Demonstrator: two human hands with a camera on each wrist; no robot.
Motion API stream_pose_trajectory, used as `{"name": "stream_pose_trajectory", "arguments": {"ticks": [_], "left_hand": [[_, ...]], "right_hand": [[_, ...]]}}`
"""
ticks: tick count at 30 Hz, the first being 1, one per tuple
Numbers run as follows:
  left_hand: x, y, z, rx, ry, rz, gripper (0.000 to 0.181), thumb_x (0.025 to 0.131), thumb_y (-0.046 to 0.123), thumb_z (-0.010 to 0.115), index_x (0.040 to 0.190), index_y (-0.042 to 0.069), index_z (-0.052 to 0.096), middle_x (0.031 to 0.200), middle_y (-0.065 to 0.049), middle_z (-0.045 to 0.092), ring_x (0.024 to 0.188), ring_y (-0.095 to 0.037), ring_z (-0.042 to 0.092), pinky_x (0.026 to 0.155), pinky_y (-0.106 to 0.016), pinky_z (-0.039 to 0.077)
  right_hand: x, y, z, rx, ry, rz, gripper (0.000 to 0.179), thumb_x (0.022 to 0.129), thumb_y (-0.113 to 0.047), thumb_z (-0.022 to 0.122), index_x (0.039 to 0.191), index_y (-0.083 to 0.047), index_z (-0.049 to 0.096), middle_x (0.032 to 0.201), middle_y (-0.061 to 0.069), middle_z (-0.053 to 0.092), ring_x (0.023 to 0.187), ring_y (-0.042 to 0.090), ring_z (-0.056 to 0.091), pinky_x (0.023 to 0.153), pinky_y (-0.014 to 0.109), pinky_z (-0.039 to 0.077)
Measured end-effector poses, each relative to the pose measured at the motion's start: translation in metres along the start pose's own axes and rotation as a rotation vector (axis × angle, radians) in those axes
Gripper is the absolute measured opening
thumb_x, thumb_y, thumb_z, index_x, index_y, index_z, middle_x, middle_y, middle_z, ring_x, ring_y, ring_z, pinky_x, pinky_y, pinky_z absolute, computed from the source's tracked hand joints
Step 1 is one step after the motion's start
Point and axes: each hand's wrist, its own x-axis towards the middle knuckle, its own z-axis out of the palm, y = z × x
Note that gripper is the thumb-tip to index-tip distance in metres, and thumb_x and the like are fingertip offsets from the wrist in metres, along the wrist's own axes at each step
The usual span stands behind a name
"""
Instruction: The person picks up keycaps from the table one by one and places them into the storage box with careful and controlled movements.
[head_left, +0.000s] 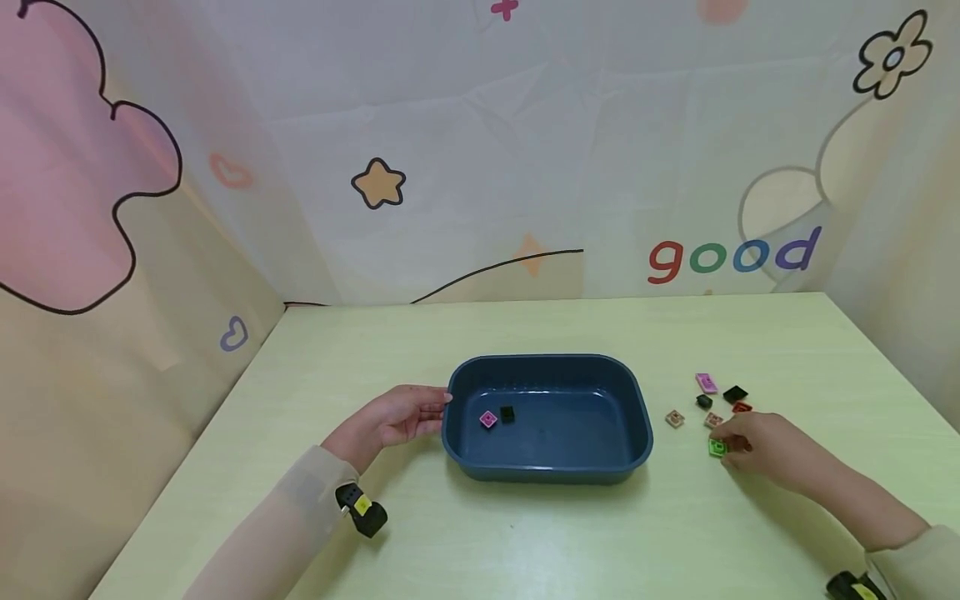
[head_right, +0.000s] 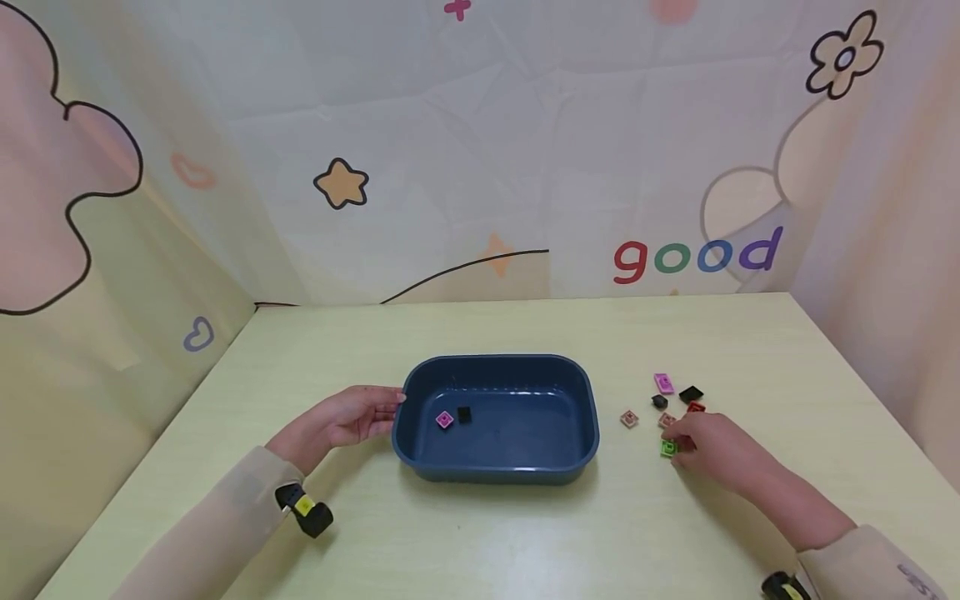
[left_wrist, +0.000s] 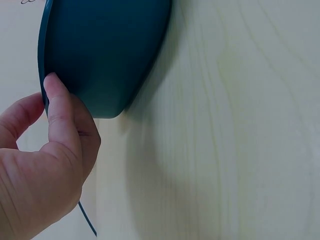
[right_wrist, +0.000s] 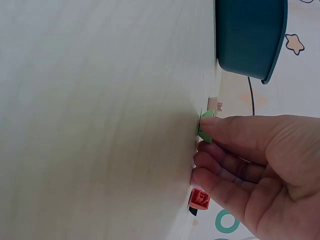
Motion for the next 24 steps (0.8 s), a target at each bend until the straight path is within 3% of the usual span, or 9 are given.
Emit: {"name": "stream_pose_trajectory", "arguments": {"ticks": [17, 24], "left_hand": [[0.002, -0.001, -0.001, 0.016, 0.006, 0.004, 0.042, 0.105, 0.012, 0.055, 0.142, -0.009, 0.052, 0.085, 0.002, 0.070, 0.073, -0.005, 0.069, 0.073, -0.014, 0.061], [0.001, 0.001, -0.001, 0.017, 0.013, -0.003, 0.042, 0.106, 0.012, 0.054, 0.142, -0.008, 0.051, 0.085, 0.002, 0.071, 0.074, -0.004, 0.069, 0.073, -0.015, 0.062]], "right_hand": [[-0.007, 0.002, -0.024, 0.035, 0.038, -0.016, 0.022, 0.085, 0.000, 0.073, 0.105, 0.008, 0.075, 0.084, 0.000, 0.067, 0.071, -0.001, 0.043, 0.059, 0.019, 0.043], [-0.007, 0.000, -0.039, 0.062, 0.029, -0.009, 0.026, 0.087, -0.006, 0.073, 0.110, 0.008, 0.073, 0.088, 0.000, 0.070, 0.075, -0.006, 0.050, 0.062, 0.020, 0.049]]}}
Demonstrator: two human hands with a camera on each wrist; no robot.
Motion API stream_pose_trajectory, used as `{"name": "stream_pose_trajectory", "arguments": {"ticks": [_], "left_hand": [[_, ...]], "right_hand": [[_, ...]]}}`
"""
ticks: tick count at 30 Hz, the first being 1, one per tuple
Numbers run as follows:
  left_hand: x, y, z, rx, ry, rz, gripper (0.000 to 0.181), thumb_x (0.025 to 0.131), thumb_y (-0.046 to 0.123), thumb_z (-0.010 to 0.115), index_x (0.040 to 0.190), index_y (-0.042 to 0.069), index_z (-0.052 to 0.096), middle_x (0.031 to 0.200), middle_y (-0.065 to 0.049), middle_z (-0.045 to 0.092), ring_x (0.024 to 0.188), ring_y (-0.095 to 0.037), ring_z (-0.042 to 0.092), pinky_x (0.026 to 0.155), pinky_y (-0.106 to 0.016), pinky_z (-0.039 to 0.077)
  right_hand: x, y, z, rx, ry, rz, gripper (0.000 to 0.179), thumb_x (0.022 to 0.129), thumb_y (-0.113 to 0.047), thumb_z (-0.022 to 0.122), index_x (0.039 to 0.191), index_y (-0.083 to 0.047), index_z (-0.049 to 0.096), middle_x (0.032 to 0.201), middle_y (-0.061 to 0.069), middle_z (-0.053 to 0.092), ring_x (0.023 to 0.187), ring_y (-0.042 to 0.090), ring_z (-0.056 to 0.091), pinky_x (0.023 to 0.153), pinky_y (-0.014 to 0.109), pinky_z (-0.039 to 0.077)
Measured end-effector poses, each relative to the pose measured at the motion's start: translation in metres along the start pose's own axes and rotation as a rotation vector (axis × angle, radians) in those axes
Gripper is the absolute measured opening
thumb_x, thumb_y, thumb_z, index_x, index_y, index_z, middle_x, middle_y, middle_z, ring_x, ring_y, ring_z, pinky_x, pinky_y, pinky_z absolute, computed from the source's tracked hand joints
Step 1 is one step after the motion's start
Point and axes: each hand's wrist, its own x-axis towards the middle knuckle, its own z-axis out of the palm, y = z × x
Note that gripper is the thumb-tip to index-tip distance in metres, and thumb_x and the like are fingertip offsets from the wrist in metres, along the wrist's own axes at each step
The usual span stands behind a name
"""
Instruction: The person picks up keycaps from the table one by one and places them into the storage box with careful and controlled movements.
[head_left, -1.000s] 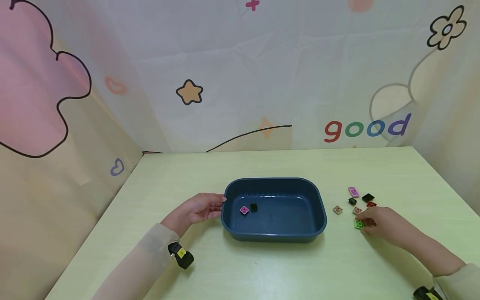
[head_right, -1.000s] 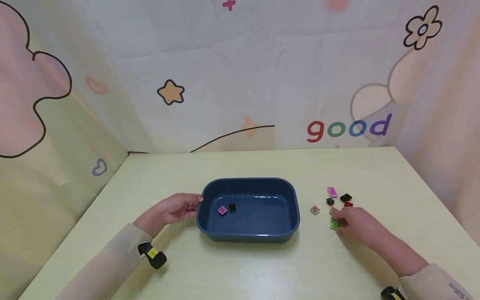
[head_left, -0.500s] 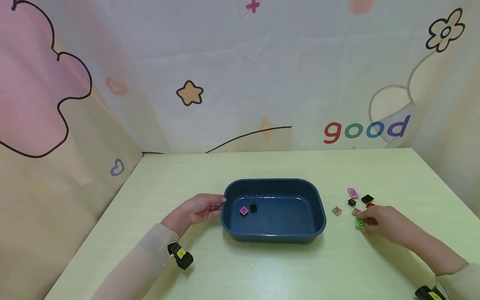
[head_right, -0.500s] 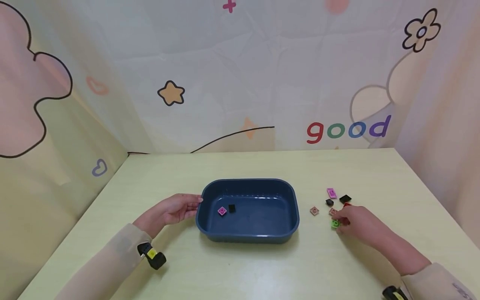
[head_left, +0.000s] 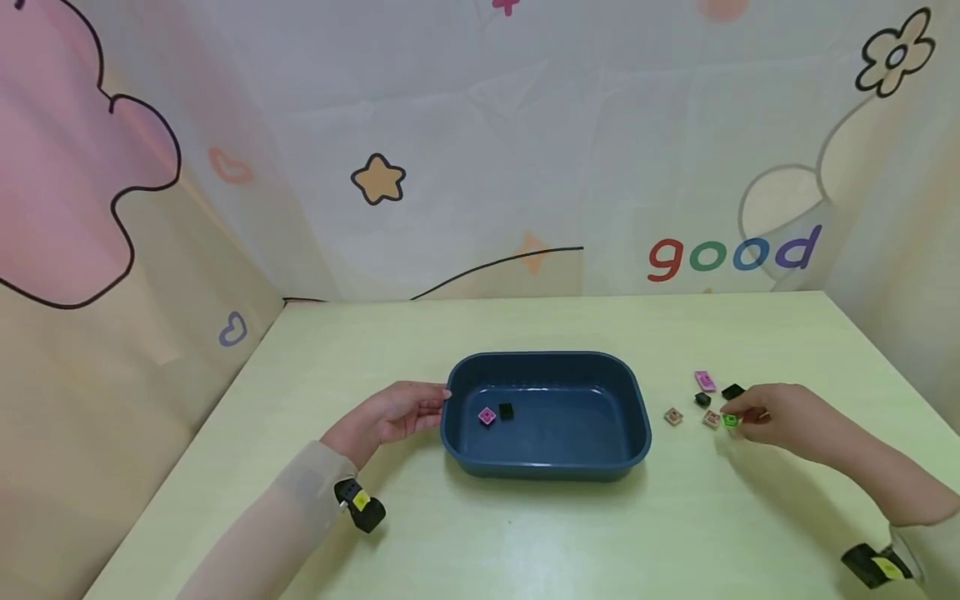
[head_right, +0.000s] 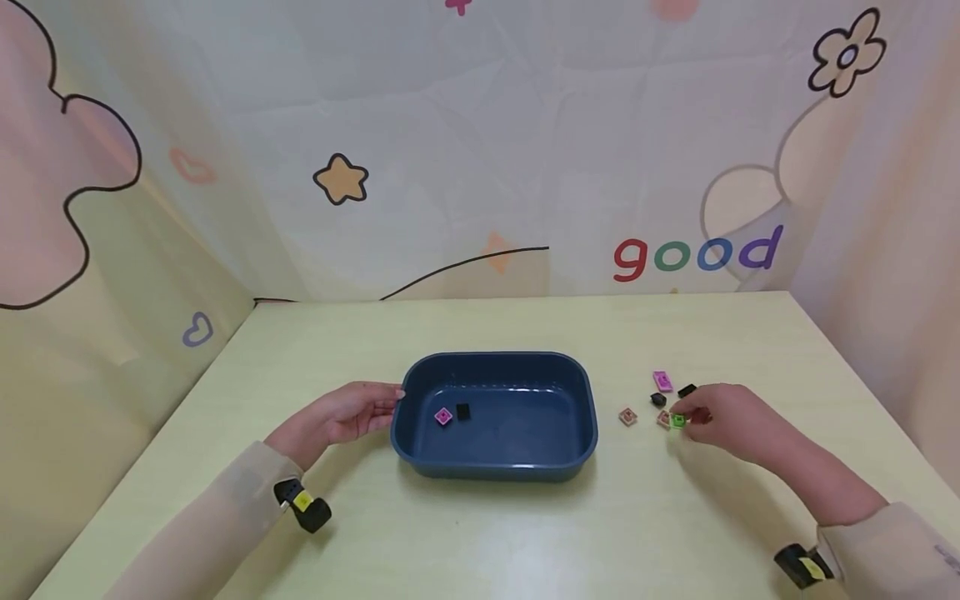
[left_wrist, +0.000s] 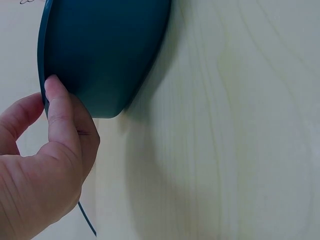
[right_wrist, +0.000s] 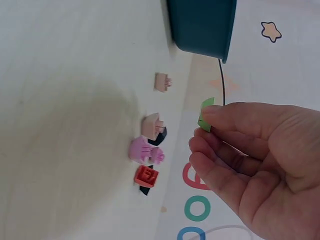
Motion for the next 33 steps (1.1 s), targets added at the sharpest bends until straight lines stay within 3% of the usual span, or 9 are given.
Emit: {"name": "stream_pose_trajectory", "arguments": {"ticks": [14, 24, 33], "left_hand": [[-0.002, -0.001, 0.001, -0.011, -0.005, 0.002, 0.040, 0.105, 0.011, 0.054, 0.140, -0.009, 0.052, 0.084, 0.002, 0.071, 0.072, -0.004, 0.070, 0.071, -0.015, 0.062], [0.000, 0.001, 0.001, -0.017, 0.002, 0.002, 0.042, 0.105, 0.011, 0.054, 0.142, -0.008, 0.051, 0.084, 0.003, 0.070, 0.073, -0.005, 0.069, 0.071, -0.014, 0.061], [-0.002, 0.000, 0.002, -0.015, -0.001, 0.013, 0.043, 0.105, 0.010, 0.053, 0.144, -0.009, 0.049, 0.085, 0.003, 0.071, 0.072, -0.004, 0.069, 0.071, -0.014, 0.061]], "right_hand": [[0.003, -0.007, -0.022, -0.013, -0.012, -0.009, 0.027, 0.089, -0.006, 0.074, 0.112, 0.007, 0.074, 0.093, 0.002, 0.074, 0.080, -0.010, 0.055, 0.068, 0.016, 0.055], [0.014, -0.021, -0.039, 0.015, -0.067, -0.008, 0.034, 0.091, -0.008, 0.072, 0.121, 0.008, 0.069, 0.091, 0.000, 0.073, 0.080, 0.004, 0.063, 0.069, 0.014, 0.055], [0.022, -0.035, -0.048, 0.001, -0.070, -0.034, 0.033, 0.092, -0.010, 0.071, 0.123, 0.004, 0.070, 0.094, -0.002, 0.073, 0.080, 0.003, 0.060, 0.067, 0.017, 0.054]]}}
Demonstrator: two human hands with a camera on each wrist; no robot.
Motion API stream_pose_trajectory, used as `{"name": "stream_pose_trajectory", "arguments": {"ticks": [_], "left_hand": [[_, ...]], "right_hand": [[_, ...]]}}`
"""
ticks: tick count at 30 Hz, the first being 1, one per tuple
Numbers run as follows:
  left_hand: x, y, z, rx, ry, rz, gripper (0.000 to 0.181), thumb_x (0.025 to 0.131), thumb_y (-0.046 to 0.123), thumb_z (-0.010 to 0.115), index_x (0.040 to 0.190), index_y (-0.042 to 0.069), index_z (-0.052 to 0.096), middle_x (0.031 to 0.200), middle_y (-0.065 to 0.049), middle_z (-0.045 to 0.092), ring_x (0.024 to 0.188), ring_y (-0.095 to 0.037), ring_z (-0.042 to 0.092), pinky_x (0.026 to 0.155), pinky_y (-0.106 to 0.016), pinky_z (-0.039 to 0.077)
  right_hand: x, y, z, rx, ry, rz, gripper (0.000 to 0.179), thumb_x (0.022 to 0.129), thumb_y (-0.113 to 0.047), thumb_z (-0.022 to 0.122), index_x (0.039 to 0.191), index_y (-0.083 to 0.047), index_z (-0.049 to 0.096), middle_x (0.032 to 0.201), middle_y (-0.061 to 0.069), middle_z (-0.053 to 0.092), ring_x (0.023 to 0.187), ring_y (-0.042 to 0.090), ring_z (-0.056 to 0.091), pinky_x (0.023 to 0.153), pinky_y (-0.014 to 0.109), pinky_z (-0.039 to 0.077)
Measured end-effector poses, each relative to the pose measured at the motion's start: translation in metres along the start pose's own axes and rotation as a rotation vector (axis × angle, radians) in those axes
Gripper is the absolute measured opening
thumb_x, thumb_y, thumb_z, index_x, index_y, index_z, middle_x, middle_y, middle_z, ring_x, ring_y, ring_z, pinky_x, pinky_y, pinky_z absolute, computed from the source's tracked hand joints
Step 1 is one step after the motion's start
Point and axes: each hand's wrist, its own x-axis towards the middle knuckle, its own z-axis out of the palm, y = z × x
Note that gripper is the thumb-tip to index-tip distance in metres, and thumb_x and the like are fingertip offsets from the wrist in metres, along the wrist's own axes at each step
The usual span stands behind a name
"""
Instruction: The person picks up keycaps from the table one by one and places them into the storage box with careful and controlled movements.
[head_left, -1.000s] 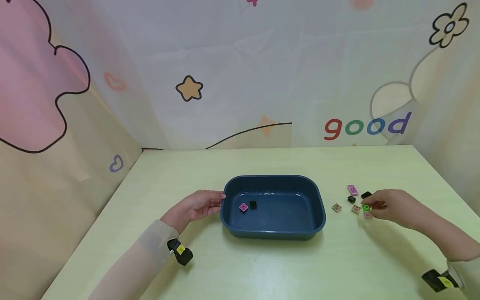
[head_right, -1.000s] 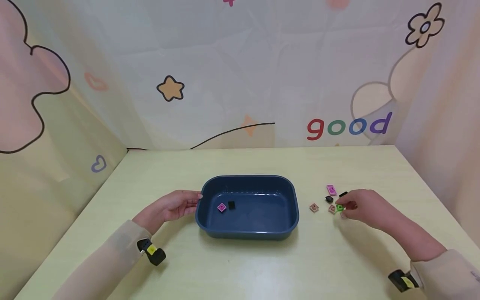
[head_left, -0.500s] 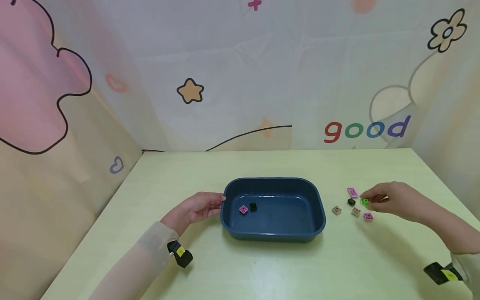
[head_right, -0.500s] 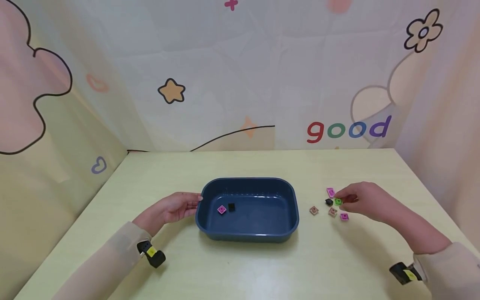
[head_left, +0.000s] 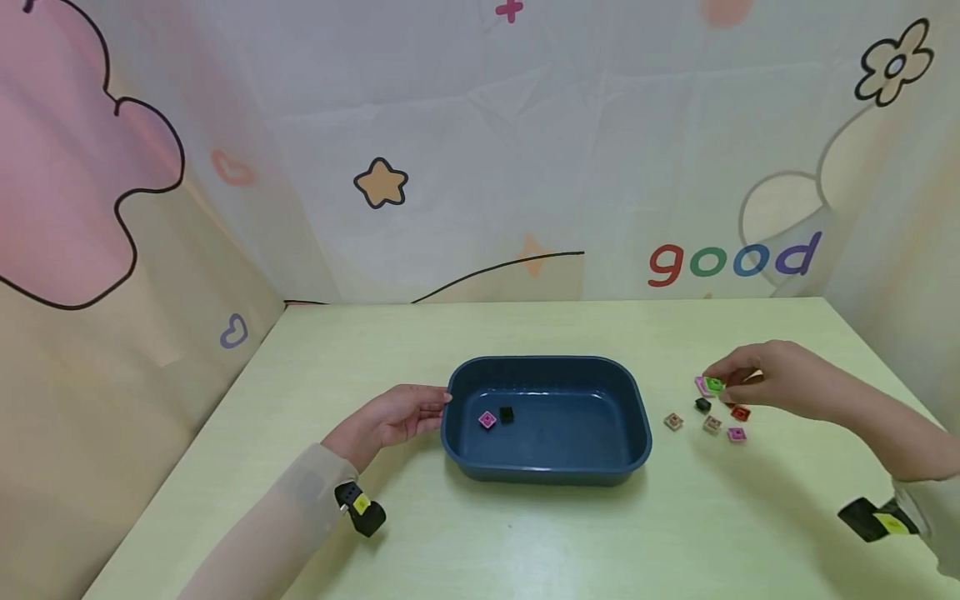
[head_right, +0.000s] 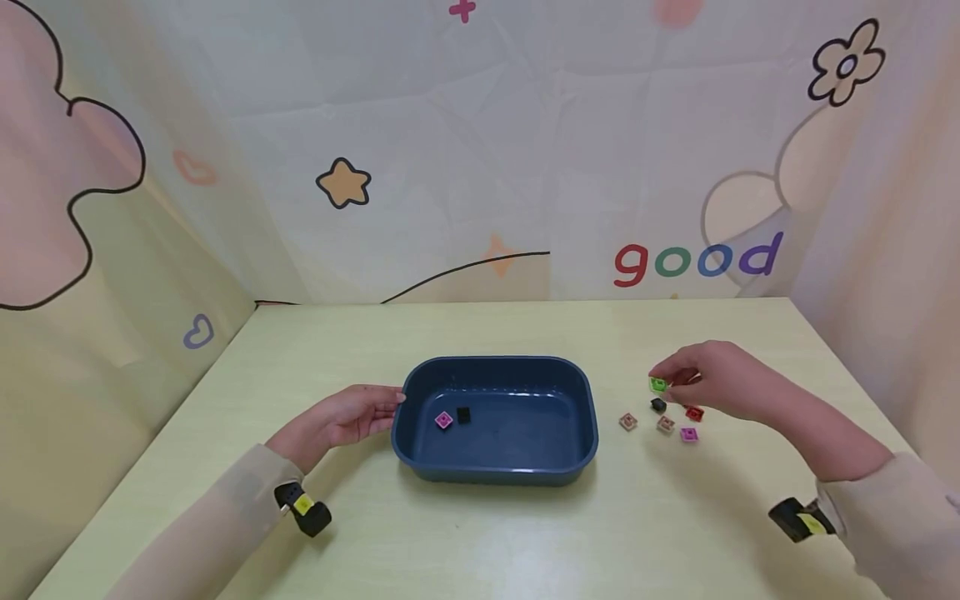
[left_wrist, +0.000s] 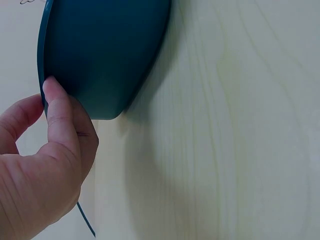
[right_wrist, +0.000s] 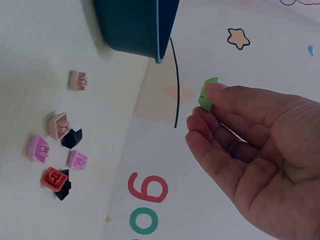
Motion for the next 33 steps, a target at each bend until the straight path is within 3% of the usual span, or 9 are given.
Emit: {"name": "stream_pose_trajectory", "arguments": {"ticks": [5, 13, 27, 33], "left_hand": [[0.001, -0.001, -0.001, 0.003, 0.001, 0.002, 0.043, 0.105, 0.011, 0.053, 0.144, -0.009, 0.049, 0.086, 0.003, 0.071, 0.073, -0.004, 0.070, 0.072, -0.015, 0.062], [0.001, -0.001, -0.001, 0.000, 0.002, -0.002, 0.044, 0.106, 0.011, 0.054, 0.144, -0.009, 0.049, 0.086, 0.002, 0.071, 0.073, -0.004, 0.069, 0.072, -0.014, 0.061], [0.001, 0.000, -0.001, 0.000, -0.005, 0.003, 0.044, 0.106, 0.010, 0.052, 0.145, -0.009, 0.048, 0.084, 0.003, 0.070, 0.073, -0.004, 0.068, 0.071, -0.015, 0.061], [0.001, 0.001, -0.001, 0.010, 0.005, -0.002, 0.043, 0.106, 0.011, 0.053, 0.144, -0.009, 0.049, 0.085, 0.002, 0.071, 0.073, -0.004, 0.069, 0.072, -0.015, 0.062]], "right_hand": [[0.005, -0.011, -0.005, -0.010, 0.000, -0.014, 0.034, 0.093, -0.010, 0.072, 0.122, 0.006, 0.069, 0.099, 0.007, 0.076, 0.080, 0.011, 0.063, 0.065, 0.018, 0.054], [0.016, -0.027, -0.012, 0.024, -0.019, -0.057, 0.032, 0.094, -0.010, 0.072, 0.122, 0.005, 0.070, 0.105, 0.010, 0.077, 0.080, 0.009, 0.066, 0.067, 0.016, 0.056], [0.035, -0.047, -0.025, 0.022, -0.011, -0.127, 0.029, 0.093, -0.010, 0.073, 0.120, 0.000, 0.073, 0.102, 0.003, 0.077, 0.090, 0.014, 0.070, 0.070, 0.015, 0.057], [0.046, -0.057, -0.028, 0.006, -0.009, -0.143, 0.028, 0.093, -0.011, 0.073, 0.119, 0.000, 0.073, 0.100, 0.002, 0.078, 0.090, 0.014, 0.070, 0.075, 0.023, 0.061]]}}
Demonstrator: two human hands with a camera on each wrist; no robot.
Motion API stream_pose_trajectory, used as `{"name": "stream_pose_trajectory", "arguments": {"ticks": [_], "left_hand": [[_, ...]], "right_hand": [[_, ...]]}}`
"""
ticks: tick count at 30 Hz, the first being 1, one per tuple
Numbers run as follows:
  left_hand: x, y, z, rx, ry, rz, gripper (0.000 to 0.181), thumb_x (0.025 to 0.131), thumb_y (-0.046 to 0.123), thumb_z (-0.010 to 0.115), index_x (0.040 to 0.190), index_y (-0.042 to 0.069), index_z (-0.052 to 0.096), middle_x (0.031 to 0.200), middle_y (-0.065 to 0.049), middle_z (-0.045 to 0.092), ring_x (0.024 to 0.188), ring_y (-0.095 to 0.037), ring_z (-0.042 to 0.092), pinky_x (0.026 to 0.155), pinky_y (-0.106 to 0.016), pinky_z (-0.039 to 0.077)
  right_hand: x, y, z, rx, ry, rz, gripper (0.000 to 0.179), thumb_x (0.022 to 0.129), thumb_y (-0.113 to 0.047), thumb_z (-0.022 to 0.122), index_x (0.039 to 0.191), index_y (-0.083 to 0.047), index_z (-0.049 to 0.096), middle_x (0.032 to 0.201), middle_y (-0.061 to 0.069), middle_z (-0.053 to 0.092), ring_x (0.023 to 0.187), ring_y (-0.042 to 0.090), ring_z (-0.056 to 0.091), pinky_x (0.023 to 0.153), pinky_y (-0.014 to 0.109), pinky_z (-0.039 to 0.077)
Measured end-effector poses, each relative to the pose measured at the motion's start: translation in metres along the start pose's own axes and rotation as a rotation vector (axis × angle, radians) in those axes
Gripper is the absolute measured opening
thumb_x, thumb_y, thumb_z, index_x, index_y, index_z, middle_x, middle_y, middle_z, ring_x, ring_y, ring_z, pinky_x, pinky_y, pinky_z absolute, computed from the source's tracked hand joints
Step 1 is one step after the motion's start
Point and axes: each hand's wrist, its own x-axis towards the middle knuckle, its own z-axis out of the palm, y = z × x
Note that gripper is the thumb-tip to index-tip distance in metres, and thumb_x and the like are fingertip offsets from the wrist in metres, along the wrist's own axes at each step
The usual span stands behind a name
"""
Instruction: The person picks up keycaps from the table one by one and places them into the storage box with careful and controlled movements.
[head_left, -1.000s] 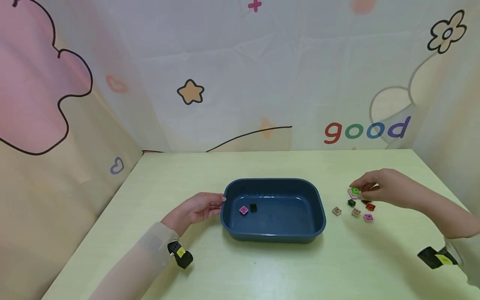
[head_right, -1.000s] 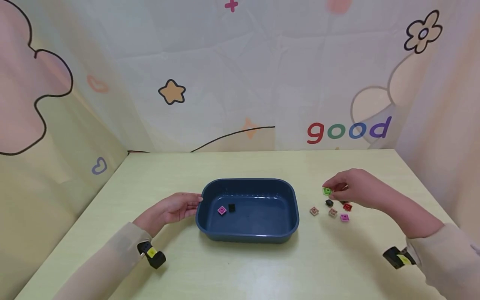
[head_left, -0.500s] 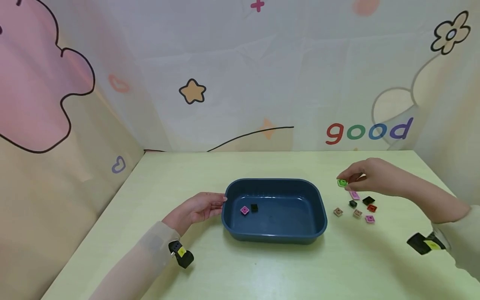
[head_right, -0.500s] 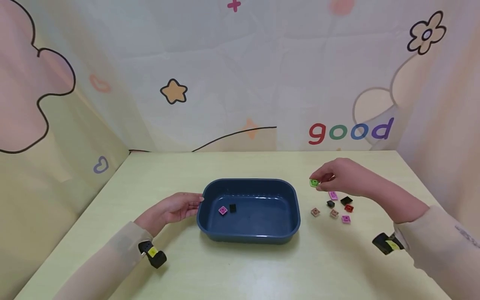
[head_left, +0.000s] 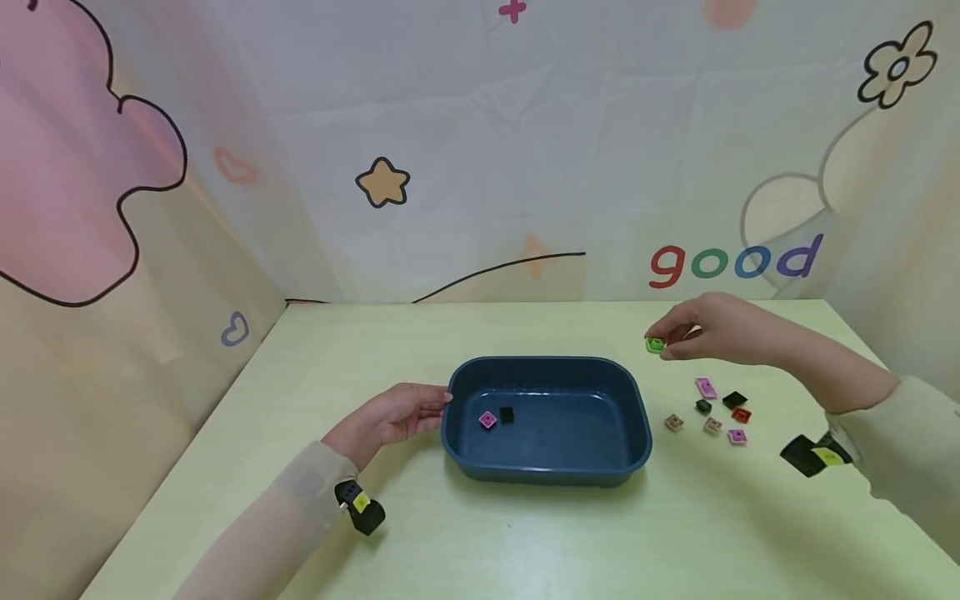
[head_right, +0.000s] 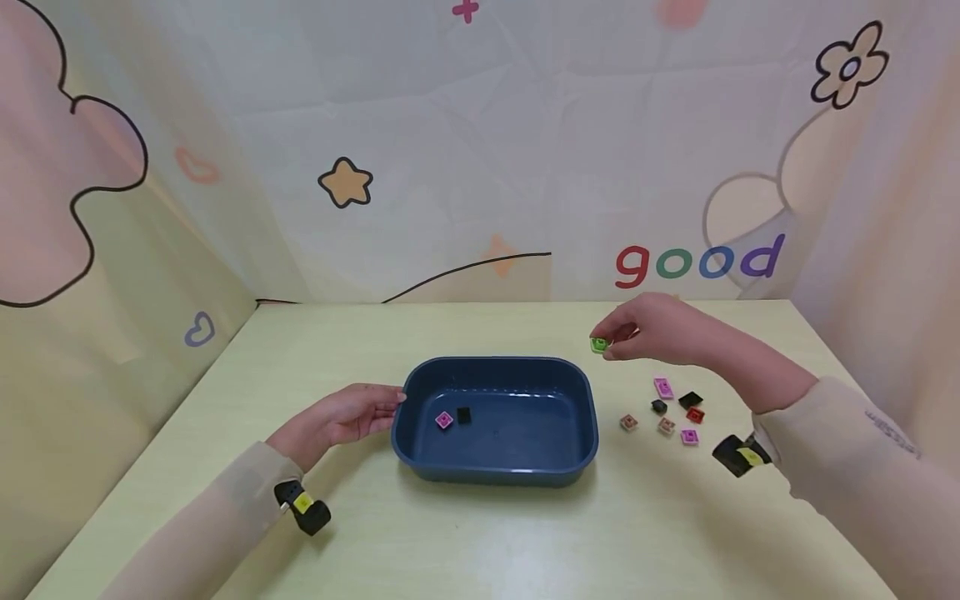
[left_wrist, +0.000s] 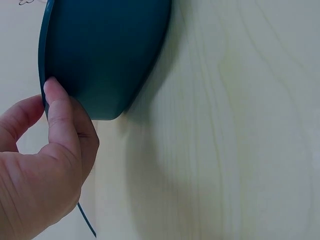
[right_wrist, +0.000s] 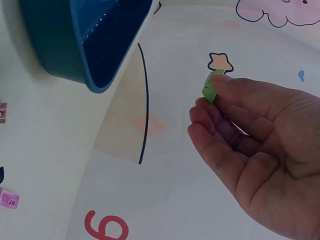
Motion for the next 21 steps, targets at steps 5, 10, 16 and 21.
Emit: {"name": "stream_pose_trajectory", "arguments": {"ticks": [5, 10, 16, 21], "left_hand": [[0.000, 0.000, 0.001, 0.002, -0.001, 0.000, 0.043, 0.106, 0.011, 0.053, 0.144, -0.009, 0.050, 0.086, 0.002, 0.070, 0.074, -0.005, 0.068, 0.072, -0.015, 0.062], [0.000, -0.001, 0.000, -0.002, -0.010, 0.002, 0.043, 0.105, 0.010, 0.053, 0.143, -0.009, 0.049, 0.084, 0.002, 0.070, 0.073, -0.004, 0.068, 0.071, -0.014, 0.061], [-0.001, 0.000, 0.000, -0.007, -0.008, -0.002, 0.043, 0.106, 0.011, 0.053, 0.144, -0.009, 0.049, 0.085, 0.002, 0.070, 0.073, -0.004, 0.068, 0.071, -0.014, 0.061], [-0.001, 0.001, 0.000, -0.008, -0.010, -0.005, 0.044, 0.106, 0.010, 0.053, 0.145, -0.009, 0.048, 0.084, 0.002, 0.069, 0.072, -0.004, 0.068, 0.070, -0.014, 0.061]], "right_hand": [[0.009, -0.008, 0.001, 0.000, -0.003, -0.009, 0.028, 0.093, -0.011, 0.073, 0.119, 0.000, 0.073, 0.099, 0.003, 0.078, 0.090, 0.014, 0.070, 0.080, 0.031, 0.065], [0.018, -0.016, 0.003, 0.019, -0.007, -0.038, 0.029, 0.092, -0.010, 0.074, 0.118, 0.002, 0.073, 0.100, 0.005, 0.078, 0.091, 0.016, 0.071, 0.085, 0.040, 0.065], [0.031, -0.023, 0.005, -0.004, -0.008, -0.053, 0.029, 0.091, -0.010, 0.076, 0.118, 0.001, 0.074, 0.103, 0.008, 0.077, 0.092, 0.018, 0.071, 0.086, 0.042, 0.065], [0.038, -0.028, 0.006, -0.002, -0.022, -0.067, 0.031, 0.091, -0.013, 0.076, 0.118, 0.001, 0.074, 0.105, 0.011, 0.078, 0.094, 0.020, 0.072, 0.087, 0.043, 0.065]]}}
